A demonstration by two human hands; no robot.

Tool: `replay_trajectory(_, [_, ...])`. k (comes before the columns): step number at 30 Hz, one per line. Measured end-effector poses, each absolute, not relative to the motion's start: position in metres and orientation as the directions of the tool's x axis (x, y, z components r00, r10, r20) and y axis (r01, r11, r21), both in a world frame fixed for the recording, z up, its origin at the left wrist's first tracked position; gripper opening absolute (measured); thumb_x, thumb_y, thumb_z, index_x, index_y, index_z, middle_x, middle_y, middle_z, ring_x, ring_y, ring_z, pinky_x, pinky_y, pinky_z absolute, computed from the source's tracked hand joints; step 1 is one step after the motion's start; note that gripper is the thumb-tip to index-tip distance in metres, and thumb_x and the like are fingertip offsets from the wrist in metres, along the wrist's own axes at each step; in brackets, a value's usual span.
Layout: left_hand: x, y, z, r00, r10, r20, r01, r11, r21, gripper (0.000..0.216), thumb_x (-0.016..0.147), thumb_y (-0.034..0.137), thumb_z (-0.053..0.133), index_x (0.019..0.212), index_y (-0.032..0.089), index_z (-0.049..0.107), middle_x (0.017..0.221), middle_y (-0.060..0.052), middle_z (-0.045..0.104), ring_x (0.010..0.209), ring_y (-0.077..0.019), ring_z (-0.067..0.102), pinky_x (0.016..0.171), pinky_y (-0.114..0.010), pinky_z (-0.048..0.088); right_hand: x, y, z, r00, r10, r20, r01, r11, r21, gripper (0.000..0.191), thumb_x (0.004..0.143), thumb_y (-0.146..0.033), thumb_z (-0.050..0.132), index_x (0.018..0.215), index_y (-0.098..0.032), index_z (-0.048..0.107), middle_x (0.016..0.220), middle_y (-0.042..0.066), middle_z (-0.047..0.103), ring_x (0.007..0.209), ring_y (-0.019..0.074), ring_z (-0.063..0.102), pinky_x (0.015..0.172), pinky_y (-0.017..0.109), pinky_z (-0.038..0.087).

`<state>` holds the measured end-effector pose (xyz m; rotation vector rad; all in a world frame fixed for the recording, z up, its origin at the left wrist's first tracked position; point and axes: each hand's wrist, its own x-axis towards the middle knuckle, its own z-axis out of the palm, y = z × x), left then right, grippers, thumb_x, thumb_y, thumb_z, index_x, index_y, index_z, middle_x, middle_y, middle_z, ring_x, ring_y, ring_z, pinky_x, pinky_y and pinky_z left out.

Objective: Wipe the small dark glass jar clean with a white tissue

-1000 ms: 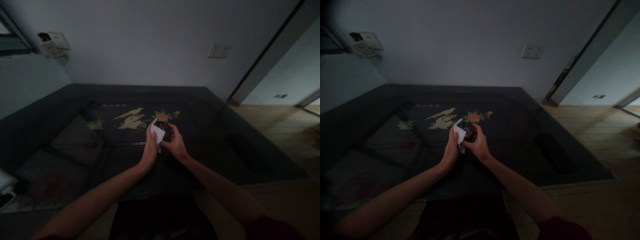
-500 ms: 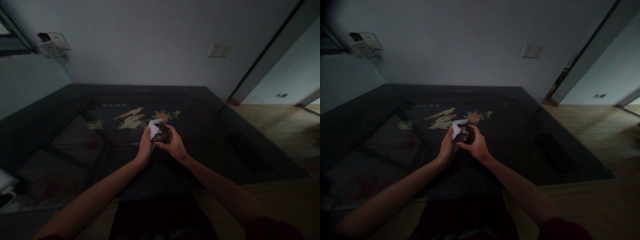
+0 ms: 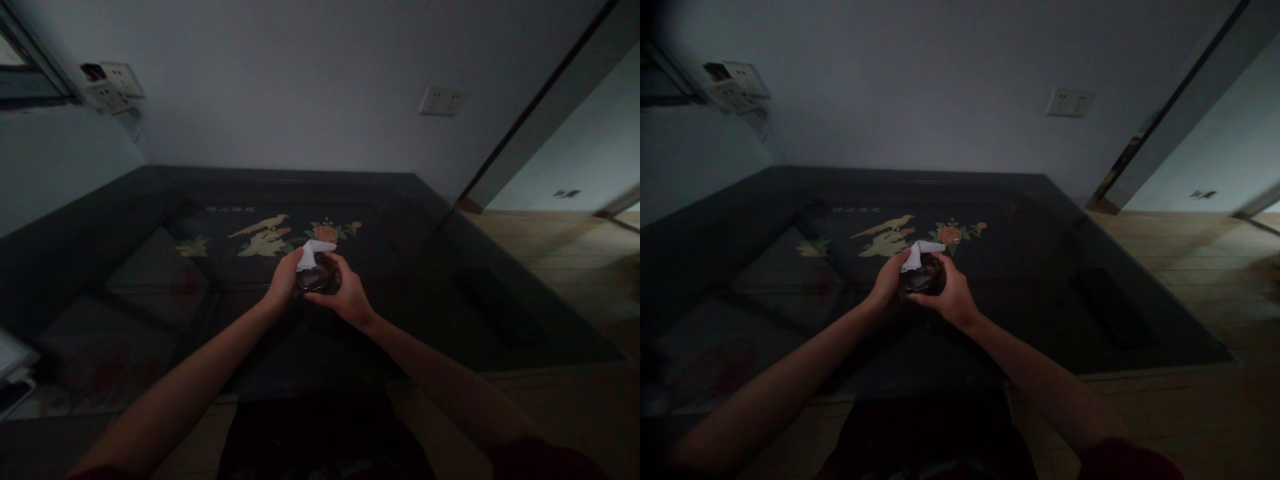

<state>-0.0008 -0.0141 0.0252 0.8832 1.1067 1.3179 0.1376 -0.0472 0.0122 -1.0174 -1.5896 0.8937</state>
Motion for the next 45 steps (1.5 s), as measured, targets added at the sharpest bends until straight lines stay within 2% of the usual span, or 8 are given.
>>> replay_trajectory(3, [-0.002, -0.011, 0.026, -0.063, 0.981, -0.181, -0.358, 0.147, 0.922, 0.028, 0.078, 0.041, 0.062, 0.081, 0.013, 0.066, 0.071, -0.003, 0.066, 0.065, -0.0157, 0.061, 0.064, -0.026, 0.051, 0.135, -0.048, 0.013, -0.149, 0.931, 0.334, 0.134, 0.354, -0.926, 0.08, 0.057, -0.038, 0.086, 0.126, -0.021, 0.048, 0.12, 0.011, 0.065, 0.111, 0.0268, 0.063, 0.097, 0.042, 0.05])
replay_trajectory(7, [0.009, -0.027, 0.017, -0.017, 0.998, -0.063, -0.373, 0.052, 0.926, 0.044, 0.087, 0.051, 0.051, 0.109, 0.015, 0.064, 0.103, -0.009, 0.07, 0.096, -0.0204, 0.066, 0.089, -0.031, 0.051, 0.138, -0.039, 0.011, -0.062, 0.952, 0.301, 0.05, 0.304, -0.951, 0.075, 0.058, -0.037, 0.085, 0.123, -0.021, 0.049, 0.117, 0.01, 0.066, 0.105, 0.0254, 0.066, 0.094, 0.042, 0.053])
replay_trajectory(14, [0.023, -0.06, 0.014, 0.097, 0.981, 0.169, -0.191, -0.148, 0.97, 0.064, 0.091, 0.051, 0.046, 0.148, 0.026, 0.031, 0.159, -0.004, 0.026, 0.146, -0.0204, 0.023, 0.118, -0.032, 0.021, 0.149, -0.027, 0.011, 0.088, 0.952, 0.294, 0.026, 0.293, -0.956, 0.077, 0.056, -0.038, 0.085, 0.121, -0.02, 0.047, 0.122, 0.013, 0.064, 0.107, 0.027, 0.065, 0.097, 0.044, 0.051])
replay_trajectory(18, [0.017, -0.048, 0.014, 0.051, 0.984, 0.168, -0.234, -0.152, 0.96, 0.058, 0.091, 0.05, 0.046, 0.143, 0.025, 0.04, 0.15, -0.006, 0.042, 0.139, -0.0208, 0.038, 0.116, -0.033, 0.028, 0.146, -0.032, 0.01, 0.034, 0.95, 0.31, 0.067, 0.308, -0.949, 0.077, 0.056, -0.036, 0.085, 0.122, -0.021, 0.047, 0.12, 0.011, 0.065, 0.107, 0.0262, 0.065, 0.096, 0.043, 0.052])
replay_trajectory(25, [0.005, -0.018, 0.021, -0.02, 0.995, -0.102, -0.384, 0.086, 0.919, 0.04, 0.083, 0.049, 0.057, 0.094, 0.012, 0.068, 0.084, -0.006, 0.071, 0.082, -0.02, 0.066, 0.083, -0.033, 0.052, 0.14, -0.043, 0.01, -0.117, 0.932, 0.344, 0.127, 0.358, -0.925, 0.079, 0.058, -0.037, 0.086, 0.125, -0.022, 0.047, 0.123, 0.01, 0.064, 0.112, 0.0261, 0.063, 0.1, 0.042, 0.05])
replay_trajectory(30, [0.012, -0.03, 0.013, -0.003, 0.999, 0.046, -0.373, -0.044, 0.927, 0.046, 0.087, 0.052, 0.051, 0.117, 0.018, 0.061, 0.119, -0.008, 0.066, 0.112, -0.0214, 0.06, 0.103, -0.035, 0.043, 0.142, -0.037, 0.012, -0.055, 0.951, 0.305, 0.055, 0.308, -0.95, 0.075, 0.058, -0.036, 0.084, 0.122, -0.021, 0.049, 0.117, 0.01, 0.066, 0.105, 0.0257, 0.066, 0.095, 0.042, 0.052])
replay_trajectory(38, [0.026, -0.058, 0.008, 0.101, 0.974, 0.202, -0.176, -0.182, 0.967, 0.069, 0.091, 0.051, 0.046, 0.15, 0.022, 0.025, 0.162, -0.007, 0.015, 0.149, -0.0202, 0.014, 0.121, -0.035, 0.009, 0.147, -0.025, 0.008, 0.084, 0.953, 0.291, 0.007, 0.292, -0.957, 0.077, 0.055, -0.039, 0.085, 0.12, -0.022, 0.047, 0.123, 0.012, 0.064, 0.11, 0.0272, 0.064, 0.098, 0.045, 0.05])
replay_trajectory(45, [0.01, -0.028, 0.016, -0.03, 1.0, -0.003, -0.346, -0.008, 0.938, 0.041, 0.088, 0.05, 0.051, 0.111, 0.018, 0.063, 0.115, -0.009, 0.068, 0.111, -0.0221, 0.062, 0.101, -0.035, 0.044, 0.14, -0.04, 0.007, -0.063, 0.953, 0.295, 0.066, 0.299, -0.952, 0.077, 0.059, -0.035, 0.085, 0.124, -0.021, 0.047, 0.119, 0.011, 0.065, 0.106, 0.0256, 0.066, 0.095, 0.042, 0.053])
